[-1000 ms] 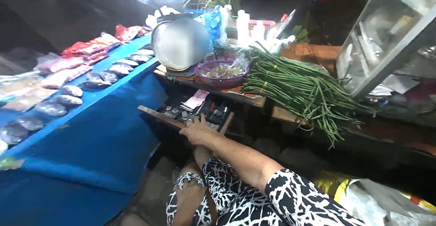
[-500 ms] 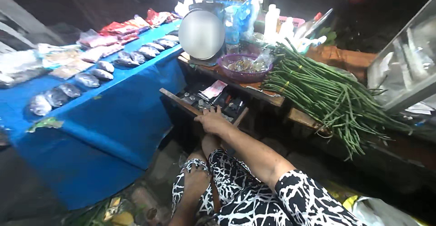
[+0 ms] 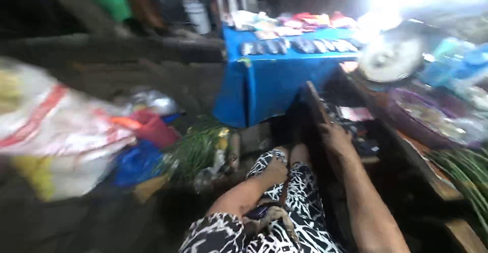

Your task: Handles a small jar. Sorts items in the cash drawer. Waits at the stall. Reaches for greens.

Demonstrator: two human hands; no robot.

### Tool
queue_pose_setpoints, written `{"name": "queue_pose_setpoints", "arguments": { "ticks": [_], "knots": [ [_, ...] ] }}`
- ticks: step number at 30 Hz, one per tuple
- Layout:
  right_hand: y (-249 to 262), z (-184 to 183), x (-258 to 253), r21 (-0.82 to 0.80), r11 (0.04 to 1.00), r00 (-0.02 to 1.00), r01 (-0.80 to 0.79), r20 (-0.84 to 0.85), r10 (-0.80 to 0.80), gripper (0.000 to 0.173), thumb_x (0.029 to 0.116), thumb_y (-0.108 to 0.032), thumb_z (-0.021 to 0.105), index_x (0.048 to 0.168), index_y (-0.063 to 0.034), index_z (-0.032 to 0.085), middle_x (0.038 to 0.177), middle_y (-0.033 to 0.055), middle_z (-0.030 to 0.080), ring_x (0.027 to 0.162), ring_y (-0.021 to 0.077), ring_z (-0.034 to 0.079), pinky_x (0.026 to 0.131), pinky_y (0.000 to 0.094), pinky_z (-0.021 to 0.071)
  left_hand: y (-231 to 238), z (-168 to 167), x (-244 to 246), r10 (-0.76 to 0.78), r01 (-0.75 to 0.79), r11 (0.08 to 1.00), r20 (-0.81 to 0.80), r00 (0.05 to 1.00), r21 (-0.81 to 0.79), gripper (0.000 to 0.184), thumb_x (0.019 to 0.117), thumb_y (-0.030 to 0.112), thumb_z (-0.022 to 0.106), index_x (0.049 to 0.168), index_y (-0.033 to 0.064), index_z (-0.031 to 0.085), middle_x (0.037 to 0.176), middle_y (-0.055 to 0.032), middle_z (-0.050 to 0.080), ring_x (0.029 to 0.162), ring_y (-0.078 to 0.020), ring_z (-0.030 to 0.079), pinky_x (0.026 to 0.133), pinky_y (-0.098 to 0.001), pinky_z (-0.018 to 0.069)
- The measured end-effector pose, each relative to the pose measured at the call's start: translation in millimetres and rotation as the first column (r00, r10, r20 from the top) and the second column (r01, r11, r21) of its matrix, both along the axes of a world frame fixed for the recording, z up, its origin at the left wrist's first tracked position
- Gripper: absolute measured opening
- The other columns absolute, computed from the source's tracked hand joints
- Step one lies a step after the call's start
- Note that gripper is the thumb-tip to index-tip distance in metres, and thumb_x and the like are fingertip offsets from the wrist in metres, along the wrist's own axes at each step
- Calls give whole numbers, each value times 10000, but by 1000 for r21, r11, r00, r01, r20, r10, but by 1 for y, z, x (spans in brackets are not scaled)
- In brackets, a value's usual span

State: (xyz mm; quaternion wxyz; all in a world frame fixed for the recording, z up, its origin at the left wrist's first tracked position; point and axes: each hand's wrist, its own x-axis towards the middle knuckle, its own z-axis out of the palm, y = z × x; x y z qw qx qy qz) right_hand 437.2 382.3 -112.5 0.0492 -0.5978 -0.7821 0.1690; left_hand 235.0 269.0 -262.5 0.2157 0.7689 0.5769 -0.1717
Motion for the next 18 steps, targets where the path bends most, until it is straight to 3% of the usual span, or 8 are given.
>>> {"name": "queue_pose_setpoints", "arguments": {
  "ticks": [5,18],
  "knots": [
    [-3,3,-3,8,1000,1000,6,7,-6,410,1038,-263,547,1443,-305,593,1519,210,494,1411,443,443,1148,732,244,1,-3,0,-11,10,1000,24,1000,21,372,993,349,608,1137,36,748,1441,-172,586,1484,-444,327,1197,-747,92],
    [2,-2,-1,22,1000,1000,-7,20,6,410,1035,-235,561,1438,-300,596,1495,223,504,1391,439,462,1126,737,268,5,-3,-1,-49,49,999,-13,999,3,377,990,351,608,1115,24,747,1434,-186,584,1490,-458,307,1178,-768,92]
  ]
}}
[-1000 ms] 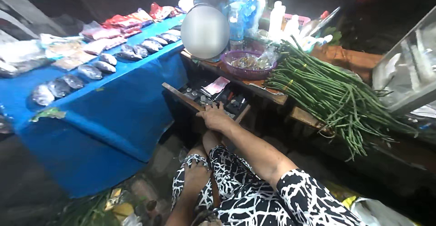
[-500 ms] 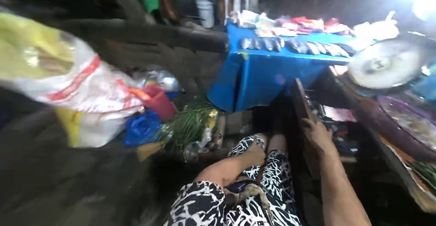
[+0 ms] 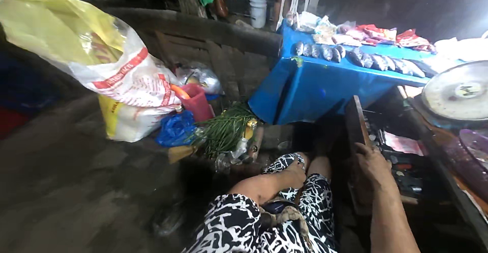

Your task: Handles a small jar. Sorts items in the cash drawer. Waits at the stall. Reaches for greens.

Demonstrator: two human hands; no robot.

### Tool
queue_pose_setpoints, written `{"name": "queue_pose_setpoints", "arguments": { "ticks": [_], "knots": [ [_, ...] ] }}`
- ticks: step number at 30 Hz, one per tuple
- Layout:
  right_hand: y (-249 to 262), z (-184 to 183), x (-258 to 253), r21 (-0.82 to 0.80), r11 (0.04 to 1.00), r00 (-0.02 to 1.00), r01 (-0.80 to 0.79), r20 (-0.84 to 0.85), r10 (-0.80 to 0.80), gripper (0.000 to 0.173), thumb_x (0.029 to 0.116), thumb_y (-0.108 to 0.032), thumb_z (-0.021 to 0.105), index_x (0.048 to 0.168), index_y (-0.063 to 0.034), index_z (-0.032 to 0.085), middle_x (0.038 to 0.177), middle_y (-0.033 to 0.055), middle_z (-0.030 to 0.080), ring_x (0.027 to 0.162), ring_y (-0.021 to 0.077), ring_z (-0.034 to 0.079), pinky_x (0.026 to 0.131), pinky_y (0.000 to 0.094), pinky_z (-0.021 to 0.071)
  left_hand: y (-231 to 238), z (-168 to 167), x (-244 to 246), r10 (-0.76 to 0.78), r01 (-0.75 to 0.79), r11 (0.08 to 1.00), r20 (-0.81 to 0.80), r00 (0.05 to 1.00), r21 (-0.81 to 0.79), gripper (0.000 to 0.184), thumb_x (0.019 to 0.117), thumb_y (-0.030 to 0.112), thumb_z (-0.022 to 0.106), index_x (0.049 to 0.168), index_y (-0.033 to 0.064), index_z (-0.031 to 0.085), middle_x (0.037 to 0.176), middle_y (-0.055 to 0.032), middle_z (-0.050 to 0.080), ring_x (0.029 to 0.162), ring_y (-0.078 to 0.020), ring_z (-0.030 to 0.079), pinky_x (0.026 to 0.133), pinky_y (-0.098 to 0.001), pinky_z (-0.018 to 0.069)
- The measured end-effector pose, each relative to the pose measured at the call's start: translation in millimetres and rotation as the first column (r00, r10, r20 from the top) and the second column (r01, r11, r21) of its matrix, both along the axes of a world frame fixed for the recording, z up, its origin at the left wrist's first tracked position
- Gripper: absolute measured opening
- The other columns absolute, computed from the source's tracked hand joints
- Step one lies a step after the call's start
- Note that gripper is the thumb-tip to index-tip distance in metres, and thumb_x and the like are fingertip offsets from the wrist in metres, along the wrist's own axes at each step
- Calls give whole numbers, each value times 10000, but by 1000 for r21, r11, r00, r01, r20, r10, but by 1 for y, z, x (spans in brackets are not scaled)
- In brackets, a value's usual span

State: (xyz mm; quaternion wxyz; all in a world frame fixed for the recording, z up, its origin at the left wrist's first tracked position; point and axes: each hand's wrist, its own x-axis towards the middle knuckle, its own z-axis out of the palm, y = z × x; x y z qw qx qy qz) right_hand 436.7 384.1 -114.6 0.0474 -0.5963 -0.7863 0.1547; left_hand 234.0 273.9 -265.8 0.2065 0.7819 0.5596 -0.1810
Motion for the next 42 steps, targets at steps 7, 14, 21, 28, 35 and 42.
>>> {"name": "queue_pose_setpoints", "arguments": {
  "ticks": [7,14,21,28,35,42],
  "knots": [
    [-6,5,0,-5,1000,999,6,-37,-6,455,1037,-225,555,1485,-303,550,1507,234,491,1379,466,465,1120,741,279,0,0,0,-11,11,1000,10,1000,1,340,980,319,624,1092,25,750,1424,-187,589,1482,-461,314,1170,-774,101],
    [-5,5,1,8,1000,999,14,-46,-13,720,1019,-218,579,1647,-276,232,1506,268,485,1382,492,462,1113,760,277,0,-1,-2,-16,16,1000,11,1000,14,345,978,341,623,1074,37,756,1420,-186,588,1470,-468,327,1166,-781,101],
    [-5,6,-1,3,1000,1000,-5,-23,5,480,1059,-172,511,1524,-289,503,1494,245,504,1370,468,481,1103,746,290,0,2,-1,-11,11,1000,10,1000,4,339,986,327,611,1097,38,751,1427,-186,582,1472,-466,322,1171,-769,92],
    [-6,6,-1,-3,1000,999,7,-39,-7,444,1058,-158,507,1486,-270,547,1475,233,524,1355,449,499,1101,730,302,1,-3,0,-12,12,1000,1,1000,12,361,994,344,604,1120,36,743,1450,-173,571,1483,-457,313,1169,-772,102],
    [-6,7,0,-20,1000,999,4,-43,-4,457,1059,-155,500,1499,-273,530,1489,230,515,1371,452,486,1114,732,285,1,-2,-1,-16,16,1000,6,1000,16,368,997,353,606,1116,36,747,1431,-193,579,1477,-468,319,1163,-781,117],
    [-7,8,0,-23,1000,998,5,-62,-6,449,1062,-171,501,1499,-273,532,1484,242,513,1370,463,481,1117,743,274,0,1,0,3,-3,1000,12,1000,6,353,991,347,612,1102,44,752,1410,-174,604,1476,-461,324,1174,-768,97]
  ]
}}
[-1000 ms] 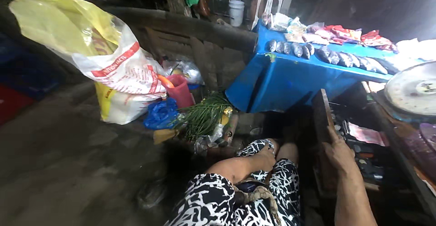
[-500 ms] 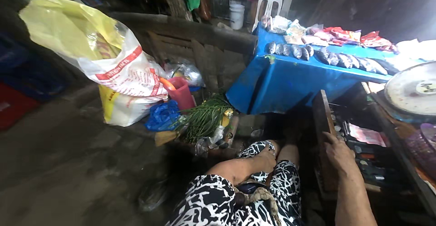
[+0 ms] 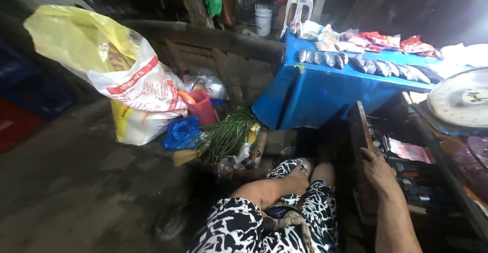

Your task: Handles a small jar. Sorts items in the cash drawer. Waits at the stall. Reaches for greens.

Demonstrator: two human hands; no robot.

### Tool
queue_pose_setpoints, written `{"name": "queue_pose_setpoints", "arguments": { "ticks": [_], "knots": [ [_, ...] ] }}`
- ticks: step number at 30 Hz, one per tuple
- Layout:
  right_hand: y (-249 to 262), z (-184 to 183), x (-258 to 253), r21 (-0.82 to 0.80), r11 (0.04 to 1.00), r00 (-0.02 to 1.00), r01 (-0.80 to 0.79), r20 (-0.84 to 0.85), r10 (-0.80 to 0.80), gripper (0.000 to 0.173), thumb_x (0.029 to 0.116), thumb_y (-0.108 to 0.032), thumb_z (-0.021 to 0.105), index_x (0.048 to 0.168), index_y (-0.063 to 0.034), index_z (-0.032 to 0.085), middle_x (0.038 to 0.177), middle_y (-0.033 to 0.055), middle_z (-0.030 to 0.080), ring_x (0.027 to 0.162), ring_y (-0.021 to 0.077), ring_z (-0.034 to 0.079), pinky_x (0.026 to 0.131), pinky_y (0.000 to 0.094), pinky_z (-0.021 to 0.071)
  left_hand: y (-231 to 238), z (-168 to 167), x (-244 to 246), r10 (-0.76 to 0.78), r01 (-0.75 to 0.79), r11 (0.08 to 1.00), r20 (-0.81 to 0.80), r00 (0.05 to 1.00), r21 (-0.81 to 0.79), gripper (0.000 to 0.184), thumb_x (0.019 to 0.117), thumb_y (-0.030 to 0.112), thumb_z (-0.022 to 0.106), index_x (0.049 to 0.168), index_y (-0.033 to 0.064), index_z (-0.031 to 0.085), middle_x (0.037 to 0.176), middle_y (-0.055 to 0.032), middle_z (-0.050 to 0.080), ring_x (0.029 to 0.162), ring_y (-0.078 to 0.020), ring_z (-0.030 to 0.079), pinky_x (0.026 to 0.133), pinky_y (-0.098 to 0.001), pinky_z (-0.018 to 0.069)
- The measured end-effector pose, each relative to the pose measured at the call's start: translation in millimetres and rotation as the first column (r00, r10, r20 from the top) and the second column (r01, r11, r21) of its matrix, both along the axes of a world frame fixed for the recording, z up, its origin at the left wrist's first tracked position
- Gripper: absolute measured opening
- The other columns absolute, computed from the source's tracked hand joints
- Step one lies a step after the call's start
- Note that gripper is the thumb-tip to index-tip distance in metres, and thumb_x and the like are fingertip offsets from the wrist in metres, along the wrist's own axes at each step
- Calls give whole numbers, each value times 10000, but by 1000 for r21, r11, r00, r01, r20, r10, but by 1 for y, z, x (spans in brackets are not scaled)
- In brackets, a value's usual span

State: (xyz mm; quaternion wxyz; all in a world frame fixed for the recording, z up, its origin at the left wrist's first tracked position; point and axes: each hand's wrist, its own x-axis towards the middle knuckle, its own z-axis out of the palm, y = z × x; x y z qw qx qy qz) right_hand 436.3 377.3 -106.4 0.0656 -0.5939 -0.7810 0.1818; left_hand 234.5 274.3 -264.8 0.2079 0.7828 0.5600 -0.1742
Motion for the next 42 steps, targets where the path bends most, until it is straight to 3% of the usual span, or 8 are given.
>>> {"name": "queue_pose_setpoints", "arguments": {
  "ticks": [18,28,42],
  "knots": [
    [-1,1,0,-8,1000,1000,3,-23,-3,454,1062,-154,489,1499,-266,531,1493,242,505,1356,456,498,1119,734,278,2,-5,0,-18,18,1000,-27,999,2,380,996,375,595,1132,52,743,1447,-181,570,1482,-459,316,1168,-773,112],
    [0,0,1,-8,1000,1000,-7,-23,7,451,1064,-164,495,1504,-255,525,1482,244,516,1358,460,496,1114,735,288,0,-3,0,-3,3,1000,0,1000,11,354,992,353,608,1076,41,753,1407,-182,599,1470,-463,332,1173,-771,103],
    [-2,1,-1,-16,1000,1000,-4,-9,4,456,1066,-191,496,1511,-288,515,1498,213,513,1381,442,482,1133,733,278,-2,-3,-3,-2,2,1000,-5,1000,6,372,1009,356,576,1160,58,741,1427,-165,594,1487,-442,318,1182,-761,96]
  ]
}}
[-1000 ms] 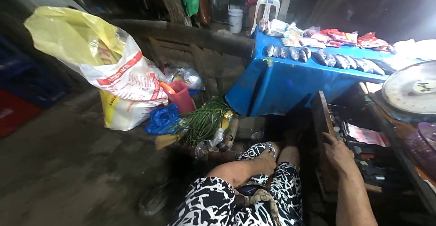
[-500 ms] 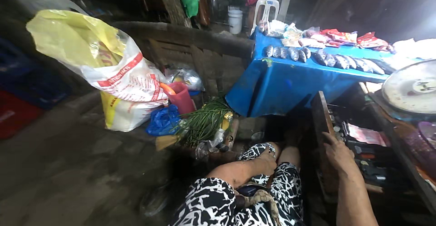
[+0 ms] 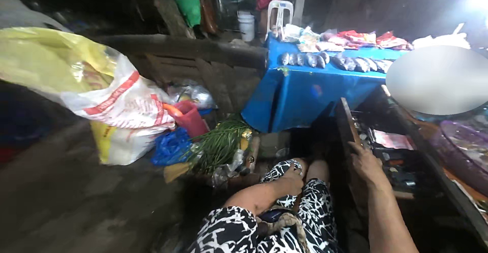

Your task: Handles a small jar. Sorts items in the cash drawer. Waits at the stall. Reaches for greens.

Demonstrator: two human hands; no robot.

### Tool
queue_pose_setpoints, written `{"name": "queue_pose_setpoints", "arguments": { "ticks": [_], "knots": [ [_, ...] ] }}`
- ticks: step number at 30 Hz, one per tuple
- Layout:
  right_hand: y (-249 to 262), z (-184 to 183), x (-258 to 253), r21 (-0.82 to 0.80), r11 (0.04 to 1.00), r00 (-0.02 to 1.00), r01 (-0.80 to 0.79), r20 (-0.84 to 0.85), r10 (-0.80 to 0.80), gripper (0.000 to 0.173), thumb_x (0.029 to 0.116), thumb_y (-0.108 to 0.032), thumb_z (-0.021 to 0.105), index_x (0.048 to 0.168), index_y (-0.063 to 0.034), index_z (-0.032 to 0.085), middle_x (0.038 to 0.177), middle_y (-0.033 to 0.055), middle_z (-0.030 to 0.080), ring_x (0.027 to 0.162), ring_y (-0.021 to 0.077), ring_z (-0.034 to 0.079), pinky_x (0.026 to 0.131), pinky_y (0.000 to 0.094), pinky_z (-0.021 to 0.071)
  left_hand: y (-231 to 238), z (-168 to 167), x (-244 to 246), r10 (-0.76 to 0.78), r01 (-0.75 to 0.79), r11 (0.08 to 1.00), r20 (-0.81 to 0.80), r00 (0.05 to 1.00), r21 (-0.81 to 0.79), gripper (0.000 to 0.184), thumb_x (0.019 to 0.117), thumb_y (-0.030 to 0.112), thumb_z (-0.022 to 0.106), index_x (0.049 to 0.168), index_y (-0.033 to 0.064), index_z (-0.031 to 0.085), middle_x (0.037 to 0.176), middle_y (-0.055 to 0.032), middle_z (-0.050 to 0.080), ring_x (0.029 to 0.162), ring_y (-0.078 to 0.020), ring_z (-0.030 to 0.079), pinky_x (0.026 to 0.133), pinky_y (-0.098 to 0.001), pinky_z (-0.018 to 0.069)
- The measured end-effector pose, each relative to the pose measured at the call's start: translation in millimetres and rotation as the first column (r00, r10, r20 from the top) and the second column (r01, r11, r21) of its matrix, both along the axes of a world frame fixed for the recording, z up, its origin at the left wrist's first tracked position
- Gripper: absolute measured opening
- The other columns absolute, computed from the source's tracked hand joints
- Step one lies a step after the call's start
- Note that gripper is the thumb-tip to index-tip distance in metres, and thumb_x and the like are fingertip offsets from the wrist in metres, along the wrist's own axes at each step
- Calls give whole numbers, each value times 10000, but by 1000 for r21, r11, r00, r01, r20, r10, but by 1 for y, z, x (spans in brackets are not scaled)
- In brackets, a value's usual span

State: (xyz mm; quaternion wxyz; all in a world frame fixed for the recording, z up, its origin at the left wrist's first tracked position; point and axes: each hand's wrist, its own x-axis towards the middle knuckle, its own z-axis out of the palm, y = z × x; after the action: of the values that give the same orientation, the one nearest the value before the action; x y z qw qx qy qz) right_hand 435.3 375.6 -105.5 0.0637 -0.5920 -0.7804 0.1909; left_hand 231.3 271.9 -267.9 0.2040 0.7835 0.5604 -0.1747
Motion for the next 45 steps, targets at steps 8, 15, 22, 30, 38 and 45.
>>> {"name": "queue_pose_setpoints", "arguments": {
  "ticks": [8,15,22,30,38,45],
  "knots": [
    [-1,3,1,-3,1000,999,8,31,-8,498,1071,-196,484,1556,-307,449,1529,208,486,1389,431,482,1138,713,289,1,1,3,3,-3,1000,-11,1000,-4,372,1008,349,578,1140,41,739,1434,-174,586,1482,-449,322,1183,-756,104],
    [1,-1,1,11,999,999,34,-3,-34,691,1051,-217,510,1656,-293,185,1535,207,485,1393,421,487,1165,714,258,1,3,3,-6,6,1000,-10,1000,-3,366,1013,352,567,1119,51,746,1418,-163,599,1477,-445,331,1181,-757,112],
    [1,-1,3,-3,1000,998,28,-59,-28,711,1040,-183,519,1659,-218,170,1537,203,487,1424,399,462,1175,710,240,2,2,6,-15,15,1000,-46,999,2,374,1011,362,573,1168,61,732,1432,-160,586,1476,-440,335,1180,-754,124],
    [0,0,4,3,1000,1000,-16,-24,16,476,1075,-174,472,1539,-277,477,1524,237,474,1374,462,480,1124,721,294,2,1,6,-8,8,1000,-37,999,-4,372,1015,361,566,1145,58,739,1437,-160,584,1488,-437,317,1181,-757,105],
    [1,2,3,-37,999,1000,-2,-16,2,445,1070,-179,479,1502,-275,525,1503,222,498,1384,433,476,1138,720,268,3,2,6,-15,14,1000,-47,999,-12,388,1017,375,564,1153,55,737,1441,-167,578,1486,-446,314,1177,-759,110],
    [2,-1,4,-20,1000,999,-4,-46,3,437,1067,-174,483,1490,-265,542,1494,215,514,1363,432,500,1121,712,301,2,3,6,-3,2,1000,-33,999,-19,376,1017,360,572,1156,51,736,1443,-178,574,1491,-450,306,1182,-759,94]
  ]
}}
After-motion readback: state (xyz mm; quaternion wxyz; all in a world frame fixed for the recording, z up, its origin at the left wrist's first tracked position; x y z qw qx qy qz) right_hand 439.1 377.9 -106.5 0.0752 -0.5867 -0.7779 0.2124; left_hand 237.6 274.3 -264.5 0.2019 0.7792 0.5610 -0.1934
